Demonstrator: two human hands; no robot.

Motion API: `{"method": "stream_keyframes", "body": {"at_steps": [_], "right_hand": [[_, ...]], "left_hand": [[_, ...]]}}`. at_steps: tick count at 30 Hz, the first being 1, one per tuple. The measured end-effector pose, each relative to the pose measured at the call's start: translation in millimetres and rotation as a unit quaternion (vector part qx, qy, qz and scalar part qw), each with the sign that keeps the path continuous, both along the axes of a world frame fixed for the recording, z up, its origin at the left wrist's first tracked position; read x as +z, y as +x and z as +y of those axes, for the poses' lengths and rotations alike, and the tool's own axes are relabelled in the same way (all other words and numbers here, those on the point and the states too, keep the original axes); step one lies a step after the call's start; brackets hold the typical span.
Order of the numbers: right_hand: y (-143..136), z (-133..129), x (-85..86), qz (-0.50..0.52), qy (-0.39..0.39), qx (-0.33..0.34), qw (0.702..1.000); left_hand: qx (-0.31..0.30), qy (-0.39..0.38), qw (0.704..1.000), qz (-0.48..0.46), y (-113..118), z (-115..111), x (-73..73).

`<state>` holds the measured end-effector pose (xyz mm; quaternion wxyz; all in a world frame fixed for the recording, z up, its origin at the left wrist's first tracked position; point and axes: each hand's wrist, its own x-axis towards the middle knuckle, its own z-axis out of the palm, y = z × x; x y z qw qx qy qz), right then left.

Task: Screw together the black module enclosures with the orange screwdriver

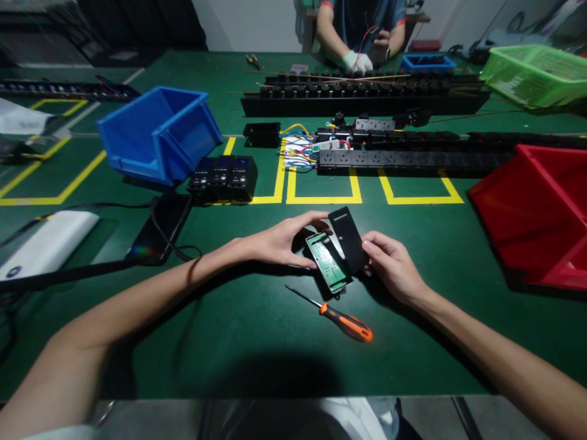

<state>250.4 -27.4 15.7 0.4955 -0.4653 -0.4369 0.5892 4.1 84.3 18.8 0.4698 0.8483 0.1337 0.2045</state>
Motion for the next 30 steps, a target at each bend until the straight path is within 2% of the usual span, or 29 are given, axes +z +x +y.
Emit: {"method": "stream_keyframes", "body": {"at_steps": [9, 13, 19, 24, 26, 30], "right_hand": [[1, 2, -1.2, -0.044, -0.001, -0.022, 0.999], [2, 2, -2.3, -0.062, 0.009, -0.023, 0.998], [2, 2, 0.7, -0.126, 0.068, -0.012, 0.99], [1, 0, 9.0, -0.212, 0.144, 0.0, 0.967], [2, 0, 12.2, -0.232, 0.161, 0.013, 0.959], [2, 0, 16.0, -0.259, 0.18, 0.043, 0.948]], "left_hand": [[0.102, 0.07, 0.992, 0.039, -11, -22, -7.7], [0.133, 0.046, 0.99, 0.023, -14, -33, -11.7], [0.145, -0.003, 0.989, -0.029, -13, -37, -17.2], [0.128, 0.04, 0.986, -0.1, -12, -35, -15.6], [0.12, 0.066, 0.983, -0.119, -13, -34, -15.8], [0.133, 0.071, 0.978, -0.141, -15, -33, -15.6]]}}
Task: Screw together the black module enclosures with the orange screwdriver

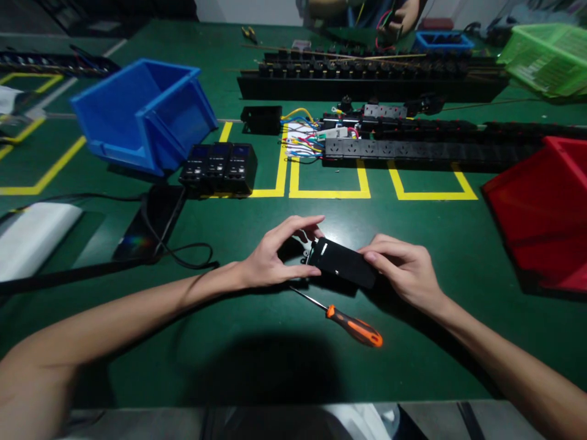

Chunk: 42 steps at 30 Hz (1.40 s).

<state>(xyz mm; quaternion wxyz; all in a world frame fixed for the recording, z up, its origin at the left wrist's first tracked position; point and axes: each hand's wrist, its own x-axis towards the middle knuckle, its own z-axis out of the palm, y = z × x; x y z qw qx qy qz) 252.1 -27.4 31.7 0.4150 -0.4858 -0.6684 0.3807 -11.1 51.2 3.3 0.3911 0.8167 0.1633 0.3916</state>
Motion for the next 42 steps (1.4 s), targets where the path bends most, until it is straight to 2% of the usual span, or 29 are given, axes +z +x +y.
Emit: {"method": "stream_keyframes", "body": {"at_steps": [5, 11, 19, 27, 42], "right_hand": [[-1.4, 1.4, 1.9, -0.006, -0.01, -0.006, 1.0], [-0.1, 0.7, 2.3, -0.009, -0.006, -0.031, 0.999], [6.3, 0.3, -0.1, -0.125, 0.089, 0.031, 0.988], [5.1, -1.8, 0.3, -0.199, 0.203, 0.04, 0.958], [5.6, -2.9, -2.0, -0.22, 0.228, 0.037, 0.948]], "left_hand": [[0.0, 0.04, 0.999, 0.022, -1.2, 0.3, 5.2], [0.017, 0.029, 0.999, 0.041, -2.4, -0.1, 7.0], [0.035, 0.008, 0.998, 0.055, -5.2, -0.1, 4.8], [0.016, 0.002, 0.997, 0.071, -5.0, 0.4, 4.5], [0.003, -0.025, 0.993, 0.111, -5.1, -1.6, 6.2]]}}
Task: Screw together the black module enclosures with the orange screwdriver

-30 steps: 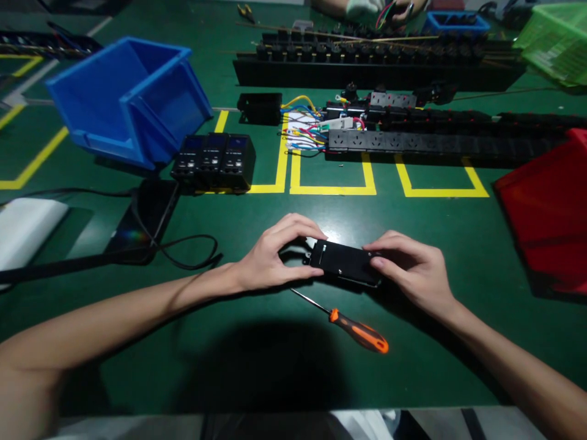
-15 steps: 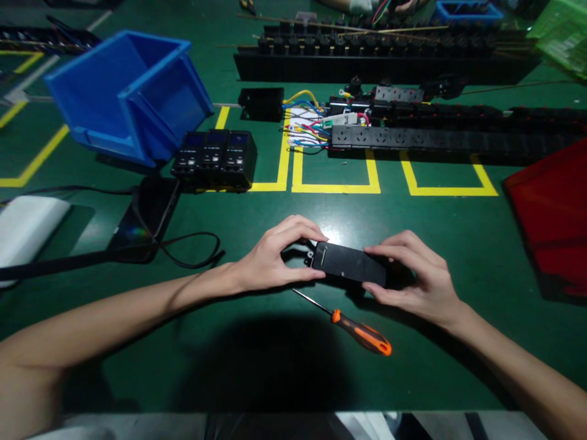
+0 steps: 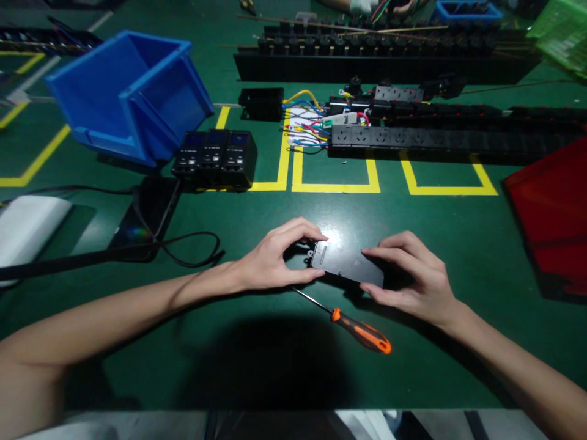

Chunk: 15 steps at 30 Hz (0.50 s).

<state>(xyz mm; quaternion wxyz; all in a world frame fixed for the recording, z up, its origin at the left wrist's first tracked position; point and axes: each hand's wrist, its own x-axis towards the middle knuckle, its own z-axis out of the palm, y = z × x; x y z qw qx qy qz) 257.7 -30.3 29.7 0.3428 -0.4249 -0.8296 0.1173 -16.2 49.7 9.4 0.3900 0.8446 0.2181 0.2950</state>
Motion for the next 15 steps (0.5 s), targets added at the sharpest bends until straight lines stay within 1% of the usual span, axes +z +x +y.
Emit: {"method": "stream_keyframes", "body": {"at_steps": [15], "right_hand": [[0.8, 0.3, -2.5, -0.001, 0.007, 0.007, 1.0]], "left_hand": [[0.001, -0.009, 1.0, 0.006, -0.2, 0.2, -0.9]]}}
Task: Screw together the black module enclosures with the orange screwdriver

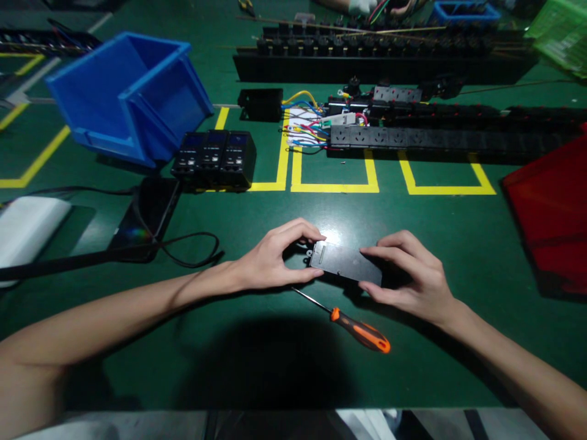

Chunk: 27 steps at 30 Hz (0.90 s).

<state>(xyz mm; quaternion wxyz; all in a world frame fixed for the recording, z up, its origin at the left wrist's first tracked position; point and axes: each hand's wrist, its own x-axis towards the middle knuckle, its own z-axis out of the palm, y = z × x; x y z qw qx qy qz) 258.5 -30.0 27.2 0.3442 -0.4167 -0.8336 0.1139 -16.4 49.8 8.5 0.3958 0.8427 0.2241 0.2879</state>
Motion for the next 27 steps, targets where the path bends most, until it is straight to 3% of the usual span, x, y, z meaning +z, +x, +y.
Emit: {"method": "stream_keyframes", "body": {"at_steps": [21, 27], "right_hand": [[2.3, 0.0, -0.9, 0.0, -0.023, -0.004, 1.0], [4.2, -1.5, -4.9, 0.085, -0.113, 0.018, 0.99]], "left_hand": [[-0.001, 0.003, 1.0, 0.001, 0.9, 0.6, 0.9], [0.09, -0.074, 0.993, -0.024, 2.0, -0.1, -3.8]]}}
